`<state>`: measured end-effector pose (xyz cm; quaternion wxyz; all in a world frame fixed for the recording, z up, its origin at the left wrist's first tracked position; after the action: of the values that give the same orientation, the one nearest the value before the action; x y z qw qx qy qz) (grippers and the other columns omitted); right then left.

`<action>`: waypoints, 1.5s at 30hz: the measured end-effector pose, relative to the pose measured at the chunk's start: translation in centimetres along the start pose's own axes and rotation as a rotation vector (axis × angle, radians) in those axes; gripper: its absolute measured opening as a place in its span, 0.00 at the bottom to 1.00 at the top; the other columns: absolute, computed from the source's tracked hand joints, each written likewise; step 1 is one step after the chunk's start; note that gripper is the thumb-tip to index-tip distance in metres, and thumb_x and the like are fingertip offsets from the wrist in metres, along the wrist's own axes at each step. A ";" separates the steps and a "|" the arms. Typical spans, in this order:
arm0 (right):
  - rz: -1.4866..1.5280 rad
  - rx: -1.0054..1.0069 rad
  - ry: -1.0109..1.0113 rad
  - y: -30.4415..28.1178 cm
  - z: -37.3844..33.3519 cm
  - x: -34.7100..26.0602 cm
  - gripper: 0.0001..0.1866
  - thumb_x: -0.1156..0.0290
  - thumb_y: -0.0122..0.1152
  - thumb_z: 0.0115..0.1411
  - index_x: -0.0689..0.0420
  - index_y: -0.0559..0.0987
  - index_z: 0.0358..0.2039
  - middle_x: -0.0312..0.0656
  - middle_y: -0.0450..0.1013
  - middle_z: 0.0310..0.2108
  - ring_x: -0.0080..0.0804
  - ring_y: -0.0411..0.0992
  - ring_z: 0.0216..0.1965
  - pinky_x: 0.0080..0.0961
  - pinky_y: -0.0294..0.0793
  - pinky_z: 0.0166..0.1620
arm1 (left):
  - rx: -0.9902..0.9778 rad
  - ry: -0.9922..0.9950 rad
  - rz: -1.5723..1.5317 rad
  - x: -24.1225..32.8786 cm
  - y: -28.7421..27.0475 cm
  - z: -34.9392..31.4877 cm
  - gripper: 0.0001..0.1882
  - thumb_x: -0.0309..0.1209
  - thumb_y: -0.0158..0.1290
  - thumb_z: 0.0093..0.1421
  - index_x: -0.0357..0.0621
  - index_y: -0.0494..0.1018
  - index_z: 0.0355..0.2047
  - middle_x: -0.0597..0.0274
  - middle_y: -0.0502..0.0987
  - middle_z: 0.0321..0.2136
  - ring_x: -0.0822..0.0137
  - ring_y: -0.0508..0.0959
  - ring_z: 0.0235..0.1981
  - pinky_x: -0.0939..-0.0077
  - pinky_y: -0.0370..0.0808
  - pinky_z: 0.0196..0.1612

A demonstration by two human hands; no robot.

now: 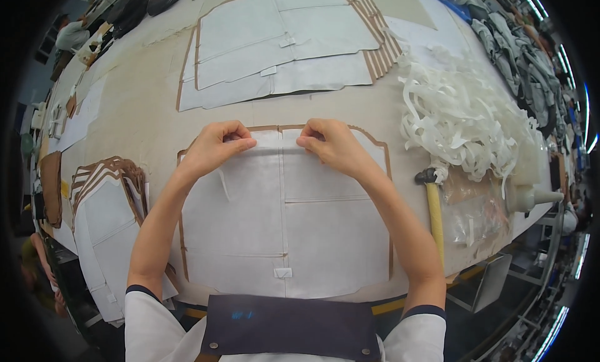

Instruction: The recorder is applying white adhesive strips to the edges of brown leather panels and stacking them in a workshop.

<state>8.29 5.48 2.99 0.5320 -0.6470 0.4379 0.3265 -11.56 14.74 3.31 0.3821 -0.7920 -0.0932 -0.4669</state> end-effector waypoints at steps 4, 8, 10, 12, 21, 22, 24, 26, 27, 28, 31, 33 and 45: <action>-0.100 -0.032 0.060 0.0 2.5 0.5 0.09 0.69 0.61 0.64 0.63 0.78 0.32 0.32 0.70 0.21 0.17 0.64 0.24 0.19 0.64 0.29 | 0.122 0.047 0.107 -1.1 -0.2 1.5 0.13 0.37 0.60 0.59 0.37 0.78 0.32 0.65 0.77 0.23 0.75 0.71 0.27 0.78 0.69 0.32; -0.117 -0.075 0.147 0.0 3.3 0.5 0.09 0.69 0.62 0.63 0.63 0.79 0.32 0.32 0.70 0.21 0.18 0.64 0.25 0.20 0.64 0.29 | 0.145 0.024 0.085 -1.4 -0.3 1.7 0.13 0.36 0.60 0.59 0.37 0.78 0.32 0.65 0.76 0.22 0.75 0.71 0.26 0.77 0.69 0.31; -0.155 -0.042 0.101 -0.1 3.5 0.6 0.10 0.69 0.63 0.63 0.63 0.79 0.31 0.33 0.71 0.21 0.19 0.65 0.25 0.21 0.65 0.30 | 0.114 -0.036 0.082 -1.5 -0.4 1.8 0.12 0.36 0.60 0.59 0.38 0.78 0.32 0.67 0.76 0.22 0.76 0.70 0.26 0.78 0.68 0.31; -0.167 -0.039 0.093 -0.1 3.5 0.5 0.10 0.69 0.63 0.62 0.64 0.79 0.31 0.34 0.71 0.22 0.19 0.65 0.26 0.21 0.66 0.31 | 0.106 -0.062 0.077 -1.7 -0.5 1.9 0.11 0.35 0.60 0.59 0.38 0.78 0.31 0.68 0.75 0.22 0.77 0.69 0.25 0.79 0.67 0.30; -0.144 -0.028 0.023 -1.9 2.4 -0.6 0.10 0.70 0.65 0.61 0.65 0.77 0.30 0.35 0.71 0.21 0.20 0.65 0.25 0.21 0.67 0.32 | -0.007 -0.161 -0.096 -1.8 -0.2 1.2 0.11 0.34 0.62 0.60 0.38 0.76 0.28 0.72 0.72 0.20 0.81 0.66 0.22 0.84 0.63 0.26; -0.129 -0.036 0.088 -2.1 2.2 -0.6 0.10 0.71 0.65 0.60 0.65 0.77 0.30 0.35 0.70 0.20 0.19 0.65 0.25 0.21 0.66 0.31 | 0.015 -0.124 -0.021 -1.3 -0.3 1.1 0.12 0.34 0.62 0.60 0.37 0.76 0.28 0.71 0.72 0.19 0.80 0.66 0.22 0.83 0.64 0.26; -0.167 -0.030 0.047 -2.0 2.5 0.1 0.09 0.71 0.65 0.60 0.65 0.77 0.30 0.35 0.70 0.20 0.19 0.64 0.25 0.21 0.66 0.31 | 0.072 0.021 0.092 0.0 -0.4 0.4 0.12 0.34 0.61 0.60 0.37 0.76 0.28 0.70 0.72 0.19 0.79 0.66 0.22 0.82 0.64 0.26; -0.209 -0.019 0.009 -2.1 2.8 0.4 0.09 0.71 0.65 0.60 0.65 0.78 0.30 0.35 0.70 0.20 0.19 0.64 0.24 0.21 0.66 0.30 | 0.128 0.172 0.202 1.3 -0.6 0.3 0.12 0.34 0.61 0.61 0.36 0.76 0.28 0.69 0.71 0.18 0.78 0.66 0.21 0.80 0.64 0.26; -0.195 -0.007 0.015 -2.2 2.8 0.6 0.09 0.71 0.65 0.60 0.65 0.78 0.30 0.35 0.70 0.20 0.19 0.63 0.24 0.22 0.66 0.30 | 0.113 0.076 0.136 0.9 -0.8 0.6 0.13 0.35 0.61 0.61 0.36 0.76 0.28 0.68 0.71 0.18 0.78 0.66 0.22 0.80 0.64 0.26; -0.179 0.001 0.021 -2.2 2.8 0.7 0.09 0.71 0.65 0.60 0.65 0.78 0.30 0.35 0.71 0.20 0.19 0.63 0.24 0.22 0.66 0.30 | 0.100 -0.025 0.069 0.3 -0.8 0.6 0.14 0.35 0.61 0.61 0.36 0.76 0.28 0.67 0.71 0.18 0.77 0.66 0.22 0.79 0.64 0.26; -0.171 -0.016 0.040 -1.5 2.8 1.5 0.12 0.68 0.64 0.60 0.66 0.78 0.31 0.50 0.77 0.26 0.39 0.75 0.29 0.33 0.73 0.39 | 0.094 -0.099 0.124 -2.1 -0.9 1.4 0.14 0.35 0.62 0.60 0.36 0.76 0.26 0.70 0.70 0.18 0.78 0.65 0.23 0.80 0.64 0.26; -0.200 -0.009 0.051 -1.4 3.0 1.2 0.12 0.67 0.65 0.60 0.65 0.78 0.31 0.50 0.77 0.26 0.39 0.75 0.29 0.33 0.73 0.39 | 0.116 -0.119 0.078 -2.7 -1.0 1.6 0.14 0.35 0.62 0.60 0.36 0.76 0.26 0.71 0.70 0.18 0.79 0.65 0.23 0.81 0.64 0.26; -0.203 -0.018 0.078 -1.4 3.3 1.1 0.10 0.71 0.65 0.61 0.65 0.78 0.30 0.35 0.70 0.20 0.20 0.63 0.23 0.23 0.65 0.28 | 0.140 -0.212 0.047 -3.2 -1.0 1.9 0.14 0.35 0.65 0.57 0.39 0.76 0.24 0.74 0.69 0.17 0.81 0.63 0.21 0.83 0.61 0.24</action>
<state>10.16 8.57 1.86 0.5391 -0.7051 0.3874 0.2493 -12.55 17.38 0.74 0.4353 -0.8103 -0.1470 -0.3637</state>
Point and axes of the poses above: each hand's wrist, its own z-axis towards the middle knuckle, its own y-axis out of the palm, x = y × z, the point moved 7 cm from there along z, towards the middle knuckle
